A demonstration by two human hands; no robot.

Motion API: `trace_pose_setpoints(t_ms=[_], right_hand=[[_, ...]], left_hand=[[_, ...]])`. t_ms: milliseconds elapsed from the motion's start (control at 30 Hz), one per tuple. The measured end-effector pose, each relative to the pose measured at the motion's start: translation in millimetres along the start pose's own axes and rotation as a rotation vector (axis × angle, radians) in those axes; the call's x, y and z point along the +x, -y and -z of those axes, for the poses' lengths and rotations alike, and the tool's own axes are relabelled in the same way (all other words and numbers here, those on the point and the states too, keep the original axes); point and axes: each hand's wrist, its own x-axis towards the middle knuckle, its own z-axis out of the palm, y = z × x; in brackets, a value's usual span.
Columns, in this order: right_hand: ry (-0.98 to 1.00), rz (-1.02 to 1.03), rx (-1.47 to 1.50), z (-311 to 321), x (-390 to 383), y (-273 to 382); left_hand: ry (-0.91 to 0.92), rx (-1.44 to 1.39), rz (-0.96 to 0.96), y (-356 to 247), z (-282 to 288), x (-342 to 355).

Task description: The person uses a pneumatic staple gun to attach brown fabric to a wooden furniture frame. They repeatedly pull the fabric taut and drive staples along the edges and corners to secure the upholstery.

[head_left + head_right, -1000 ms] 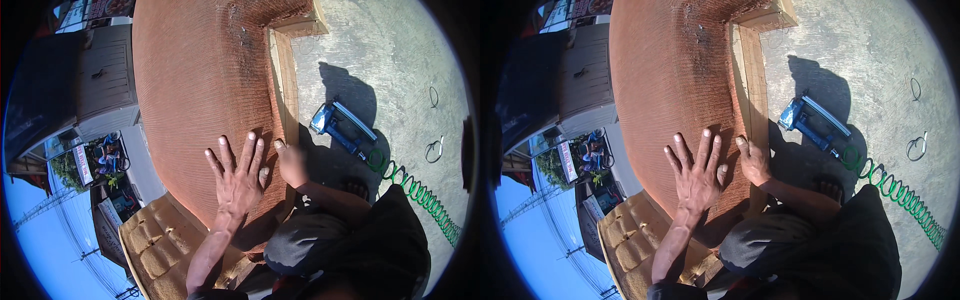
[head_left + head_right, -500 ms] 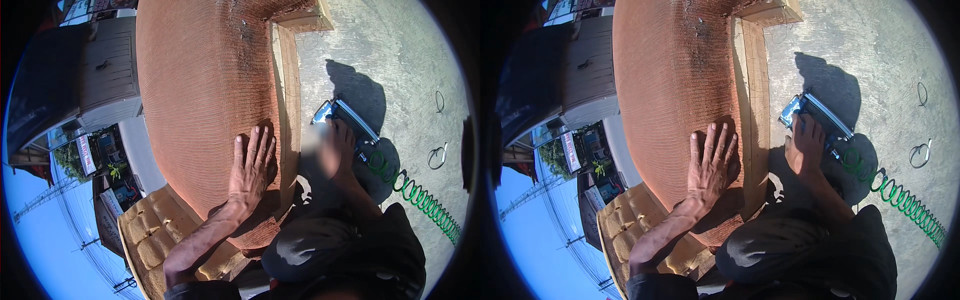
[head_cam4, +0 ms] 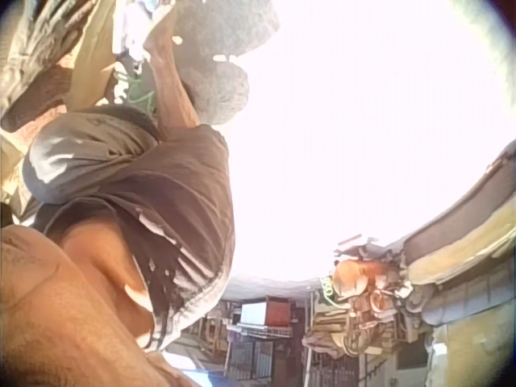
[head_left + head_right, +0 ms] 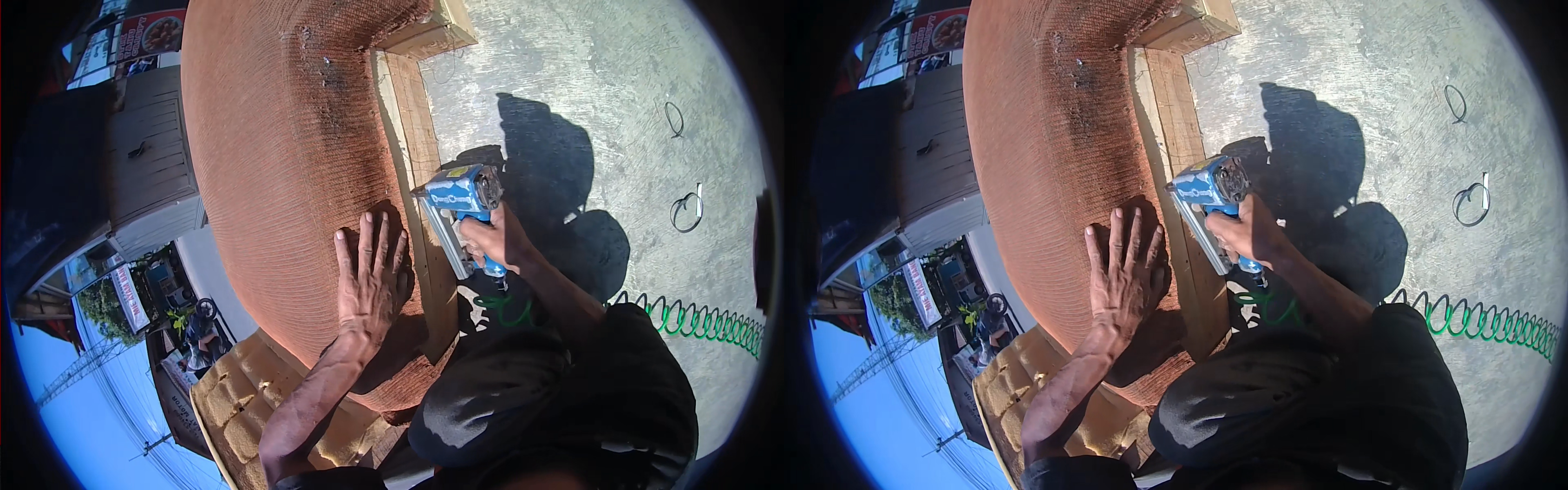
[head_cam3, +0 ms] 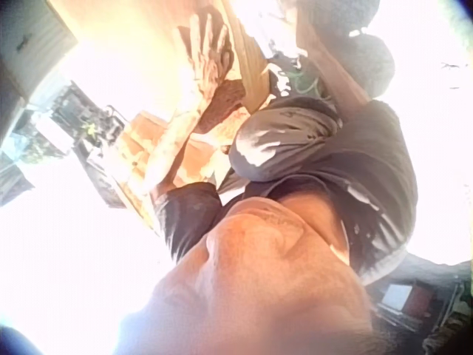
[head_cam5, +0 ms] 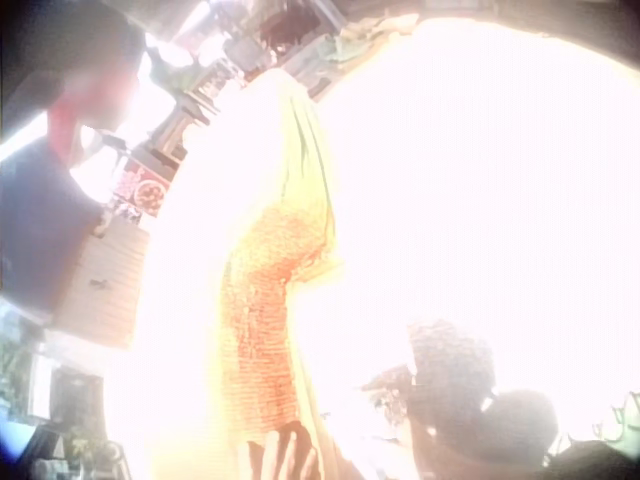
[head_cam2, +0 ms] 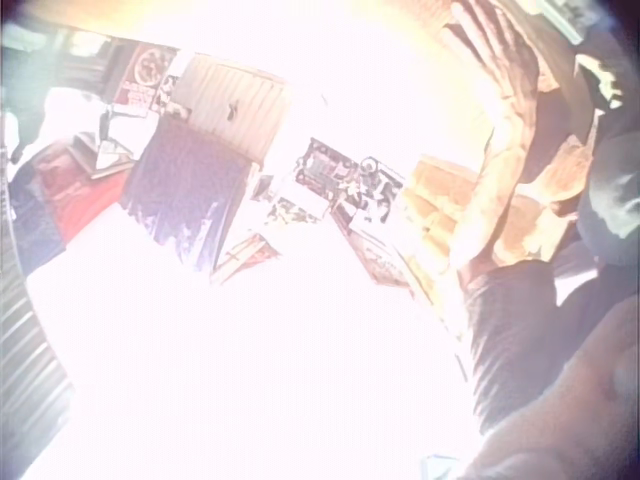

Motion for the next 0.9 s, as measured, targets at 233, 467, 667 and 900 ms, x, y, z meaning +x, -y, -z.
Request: trace_pose_setpoints(t_ms=[233,467,667,900], right_hand=[[0.044,0.057,0.104,-21,19,-5],[0.021,-0.055,0.105,-22,9,-11],[0.125,-0.049,0.151,-28,-7,-28],[0.055,-0.143,-0.042,-28,-23,-56]], left_hand=[[0.031,0.000,-0.001,2,2,-1],[0.023,0.000,-0.012,1,-1,-1],[0.027,0.011,-0.042,5,0,3],[0.095,0.089,-0.089,3,2,3]])
